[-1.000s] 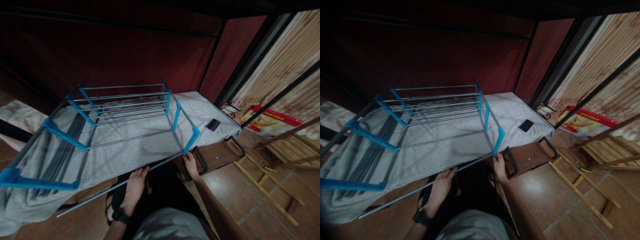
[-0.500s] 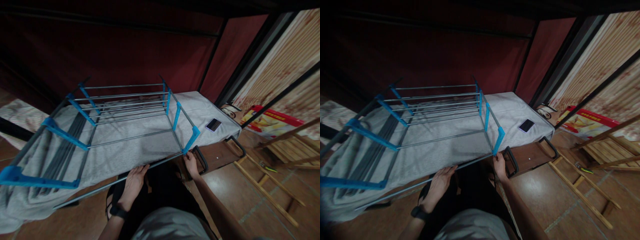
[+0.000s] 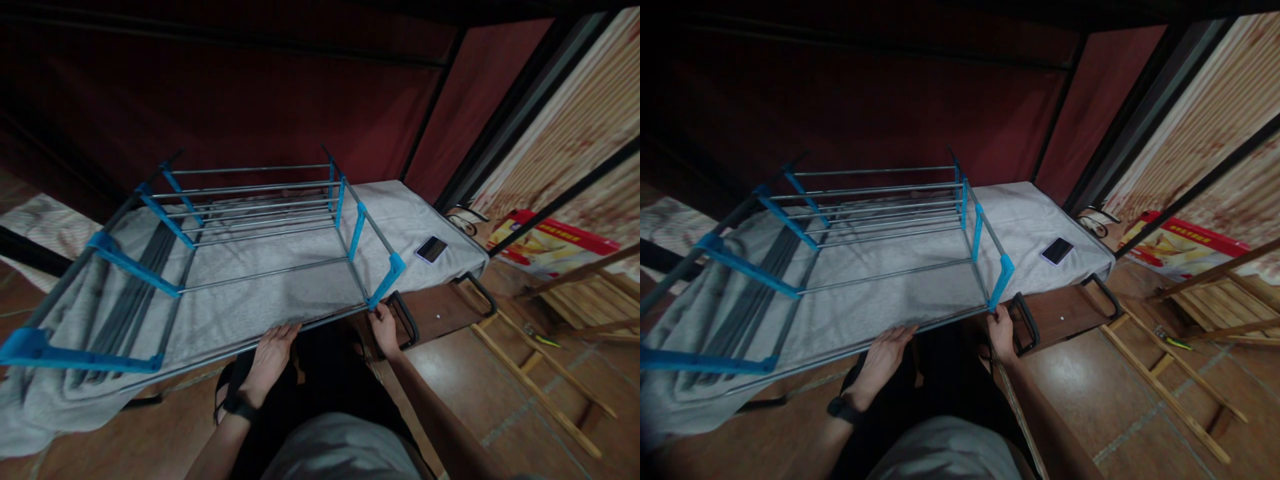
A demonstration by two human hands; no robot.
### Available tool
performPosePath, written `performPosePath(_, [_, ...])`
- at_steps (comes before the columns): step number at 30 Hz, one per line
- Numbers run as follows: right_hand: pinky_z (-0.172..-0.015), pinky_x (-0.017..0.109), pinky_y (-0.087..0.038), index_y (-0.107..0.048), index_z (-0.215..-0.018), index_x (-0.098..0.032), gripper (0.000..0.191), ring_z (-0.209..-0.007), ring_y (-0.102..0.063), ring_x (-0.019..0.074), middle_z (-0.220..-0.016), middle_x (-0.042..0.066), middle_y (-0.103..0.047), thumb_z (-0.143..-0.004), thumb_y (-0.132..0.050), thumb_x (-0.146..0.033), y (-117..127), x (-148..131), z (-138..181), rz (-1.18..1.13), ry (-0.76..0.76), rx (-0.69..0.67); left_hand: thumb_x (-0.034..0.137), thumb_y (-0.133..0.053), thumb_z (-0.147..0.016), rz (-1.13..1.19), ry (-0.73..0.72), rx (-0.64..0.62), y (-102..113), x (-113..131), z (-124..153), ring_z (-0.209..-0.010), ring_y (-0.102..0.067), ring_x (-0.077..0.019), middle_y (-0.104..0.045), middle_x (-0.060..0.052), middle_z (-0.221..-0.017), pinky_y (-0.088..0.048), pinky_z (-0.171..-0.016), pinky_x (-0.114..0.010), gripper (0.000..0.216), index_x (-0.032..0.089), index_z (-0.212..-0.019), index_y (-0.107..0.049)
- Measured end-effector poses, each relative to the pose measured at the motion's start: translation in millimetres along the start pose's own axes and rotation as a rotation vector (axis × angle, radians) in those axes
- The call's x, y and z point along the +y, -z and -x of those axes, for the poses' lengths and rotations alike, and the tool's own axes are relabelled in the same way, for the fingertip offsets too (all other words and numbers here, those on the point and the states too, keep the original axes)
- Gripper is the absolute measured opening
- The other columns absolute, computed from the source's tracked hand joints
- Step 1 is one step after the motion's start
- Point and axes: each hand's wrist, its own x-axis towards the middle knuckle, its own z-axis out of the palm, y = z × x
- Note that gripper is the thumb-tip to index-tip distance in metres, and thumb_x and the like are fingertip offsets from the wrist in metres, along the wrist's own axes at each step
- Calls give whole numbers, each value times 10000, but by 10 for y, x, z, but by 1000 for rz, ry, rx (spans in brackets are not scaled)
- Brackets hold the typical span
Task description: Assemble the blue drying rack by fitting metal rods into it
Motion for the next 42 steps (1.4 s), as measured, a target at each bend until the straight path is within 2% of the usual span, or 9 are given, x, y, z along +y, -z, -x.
performPosePath(8, [-945, 388, -425, -664, -988, -177, 340, -966, -591, 245, -1025, 96, -676, -750, -524, -375, 18, -60, -10, 10, -34, -5, 26, -368, -897, 2, -3, -10, 5, 10, -50, -1118, -626, -216, -665, -99, -1258, -430, -1039, -402, 523, 195, -1345, -578])
performPosePath(16, [-834, 391, -472, -594, -1157, -136, 530, -929, -635, 276, -1024, 118, -682, -788, -490, -502, 58, 161, 185, 157, -83, -213, 73, -419, -915, -50, 57, 8, 47, 169, 24, -1082, -602, -206, -672, -74, -1156, -404, -1019, -362, 456, 219, -1317, -577])
performPosePath(20, [-749, 391, -494, -626, -1163, -208, 470, -896, -660, 282, -1114, 111, -685, -875, -409, -510, 36, 145, 356, 492, 108, -268, 51, -405, -915, -98, 79, 40, 34, 206, 101, -1035, -610, -194, -671, -78, -1143, -407, -982, -351, 458, 209, -1320, -550])
performPosePath(22, [-791, 415, -503, -616, -1202, -214, 462, -970, -653, 293, -1162, 119, -676, -922, -361, -479, -70, 17, 381, 548, 316, -276, 61, -412, -919, -101, 85, 59, 17, 231, 136, -1016, -610, -195, -674, -81, -1121, -411, -958, -349, 435, 199, -1310, -542])
performPosePath(26, [-1017, 476, -427, -515, -1334, -154, 452, -1197, -558, 288, -1269, 158, -622, -974, -338, -362, -485, -271, 329, 486, 839, -326, 86, -423, -925, -95, 132, 115, -4, 232, 173, -975, -610, -201, -668, -83, -1083, -417, -924, -344, 350, 186, -1227, -568])
performPosePath(31, [-1026, 482, -418, -511, -1352, -199, 407, -1088, -605, 254, -1181, 121, -659, -982, -356, -270, -930, -356, 288, 591, 1094, -514, 93, -430, -922, -83, 223, 172, 53, 73, 333, -932, -603, -210, -658, -73, -969, -416, -930, -363, 249, 181, -1066, -613])
performPosePath(35, [-893, 393, -500, -556, -1315, -238, 415, -938, -634, 217, -1069, 87, -668, -971, -327, -205, -1045, -229, 210, 622, 1099, -621, 151, -447, -940, 14, 360, 421, 68, -235, 744, -1030, -568, -214, -635, -68, -1078, -394, -1010, -402, 241, 217, -1123, -589])
performPosePath(40, [-881, 379, -508, -549, -1331, -248, 408, -957, -635, 216, -1085, 81, -657, -989, -325, -251, -1058, -77, 118, 605, 1086, -687, 166, -479, -879, 162, 895, 930, -1, -919, 1371, -1025, -552, -259, -571, -104, -1043, -468, -921, -444, 236, 184, -1106, -543])
performPosePath(42, [-882, 374, -509, -548, -1331, -241, 402, -975, -635, 216, -1100, 85, -653, -997, -327, -280, -1055, -58, 115, 594, 1057, -696, 151, -522, -821, 256, 962, 991, -27, -1205, 1489, -1084, -550, -271, -559, -116, -1097, -467, -954, -457, 367, 177, -1187, -515])
